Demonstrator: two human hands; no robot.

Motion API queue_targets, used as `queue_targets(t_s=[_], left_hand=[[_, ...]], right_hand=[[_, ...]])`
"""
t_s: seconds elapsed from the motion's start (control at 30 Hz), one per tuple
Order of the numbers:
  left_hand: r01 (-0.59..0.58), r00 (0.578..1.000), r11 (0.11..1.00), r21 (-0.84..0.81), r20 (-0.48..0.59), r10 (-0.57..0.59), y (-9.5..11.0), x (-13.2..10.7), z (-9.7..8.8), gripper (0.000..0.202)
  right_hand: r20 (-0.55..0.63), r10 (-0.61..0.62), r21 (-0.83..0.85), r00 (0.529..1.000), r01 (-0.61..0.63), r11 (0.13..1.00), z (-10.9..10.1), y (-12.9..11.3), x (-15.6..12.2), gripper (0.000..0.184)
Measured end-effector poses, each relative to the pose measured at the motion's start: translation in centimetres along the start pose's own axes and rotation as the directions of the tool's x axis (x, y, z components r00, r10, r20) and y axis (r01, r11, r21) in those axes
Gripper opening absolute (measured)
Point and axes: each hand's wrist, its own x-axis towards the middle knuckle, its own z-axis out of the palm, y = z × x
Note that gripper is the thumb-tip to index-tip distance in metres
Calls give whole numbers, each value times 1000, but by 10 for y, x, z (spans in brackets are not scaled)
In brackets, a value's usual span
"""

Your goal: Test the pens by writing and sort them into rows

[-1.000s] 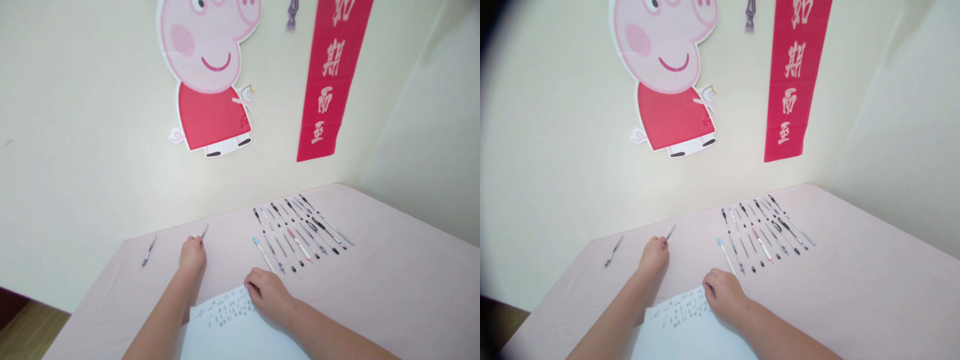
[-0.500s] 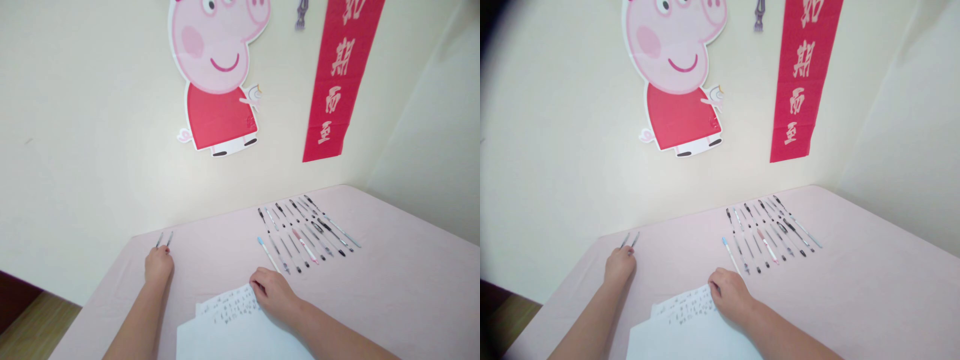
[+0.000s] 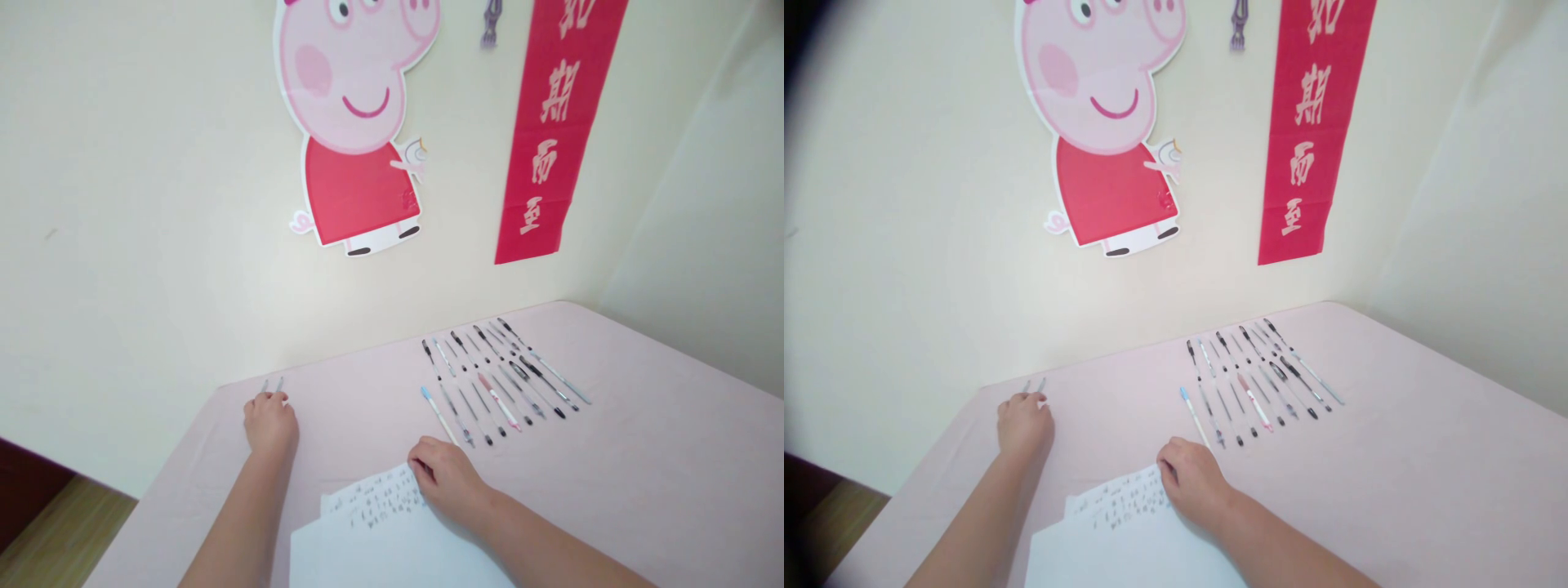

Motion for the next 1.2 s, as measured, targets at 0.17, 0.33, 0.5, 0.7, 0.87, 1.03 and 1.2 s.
queue_targets(t_s=[0.17, 0.33, 0.5, 0.7, 0.87, 1.03, 1.2], left_hand=[[-312, 947, 911, -271, -16, 320, 66, -4, -14, 24], [-557, 784, 712, -428, 11, 621, 159, -27, -18, 27], [-658, 660, 608, -445, 48, 750, 229, -52, -14, 31], [-577, 733, 731, -364, 162, 660, 265, -53, -10, 25], [-454, 813, 848, -274, 261, 520, 258, -41, -7, 36], [-358, 868, 916, -183, 296, 398, 225, -30, -5, 39], [-288, 899, 951, -115, 309, 309, 182, -28, -5, 41]], right_hand=[[-6, -17, 6, 1000, 17, 1000, 1, 0, 0, 20], [0, -14, -8, 1000, 14, 1000, 2, 1, 0, 20], [0, -9, -8, 1000, 9, 1000, 3, 2, 1, 19], [19, -6, 24, 1000, 6, 1000, 0, -1, 1, 26], [19, -3, 23, 1000, 3, 1000, 1, -2, 1, 24], [-13, -17, -10, 1000, 17, 1000, 0, -1, 0, 19], [-8, -22, -14, 1000, 22, 1000, -1, -1, 0, 19]])
